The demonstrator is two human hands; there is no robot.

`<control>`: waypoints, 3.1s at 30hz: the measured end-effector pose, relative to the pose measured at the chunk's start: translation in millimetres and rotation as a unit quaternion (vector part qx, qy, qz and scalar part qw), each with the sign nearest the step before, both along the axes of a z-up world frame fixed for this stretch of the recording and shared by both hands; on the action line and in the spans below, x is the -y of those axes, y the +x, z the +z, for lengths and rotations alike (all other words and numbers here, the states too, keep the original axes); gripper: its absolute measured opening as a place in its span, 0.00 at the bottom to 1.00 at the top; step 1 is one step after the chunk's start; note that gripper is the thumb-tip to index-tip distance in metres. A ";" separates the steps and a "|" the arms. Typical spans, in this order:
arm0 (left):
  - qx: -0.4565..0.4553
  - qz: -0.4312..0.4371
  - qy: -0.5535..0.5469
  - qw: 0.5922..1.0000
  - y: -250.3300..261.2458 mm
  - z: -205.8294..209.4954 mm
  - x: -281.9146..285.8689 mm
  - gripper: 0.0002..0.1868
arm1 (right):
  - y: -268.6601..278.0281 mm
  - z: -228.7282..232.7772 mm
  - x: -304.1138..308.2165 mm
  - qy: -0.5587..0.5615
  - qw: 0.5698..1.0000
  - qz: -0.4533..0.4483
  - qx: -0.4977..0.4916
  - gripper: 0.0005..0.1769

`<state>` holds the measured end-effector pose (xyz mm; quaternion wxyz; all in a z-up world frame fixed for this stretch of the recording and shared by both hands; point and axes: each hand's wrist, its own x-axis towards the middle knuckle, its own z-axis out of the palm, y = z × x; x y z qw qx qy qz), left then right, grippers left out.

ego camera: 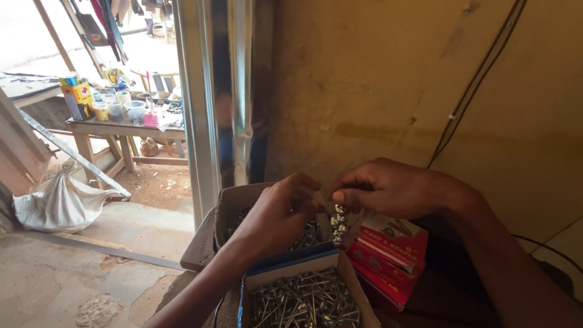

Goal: Assembling plastic cable clips by sliding them onto metal nails.

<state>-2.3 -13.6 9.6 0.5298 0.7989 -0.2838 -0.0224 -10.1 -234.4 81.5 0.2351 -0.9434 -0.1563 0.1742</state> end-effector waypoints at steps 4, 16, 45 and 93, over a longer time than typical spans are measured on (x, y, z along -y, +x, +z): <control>0.011 0.004 0.018 1.000 -2.3 2.5 1.7 0.17 | -0.7 1.2 7.1 0.000 1.000 0.009 0.004 0.23; 0.013 0.009 0.037 0.999 -3.6 2.8 2.2 0.16 | -8.7 6.6 -9.9 -0.010 0.999 0.018 0.036 0.16; 0.084 0.022 -0.323 0.942 8.9 2.9 4.7 0.27 | -1.6 17.4 -1.3 0.511 0.831 0.016 0.220 0.29; 0.010 0.072 -0.272 0.960 6.4 2.9 -2.2 0.23 | -25.2 32.7 -4.2 0.297 0.933 -0.013 0.204 0.25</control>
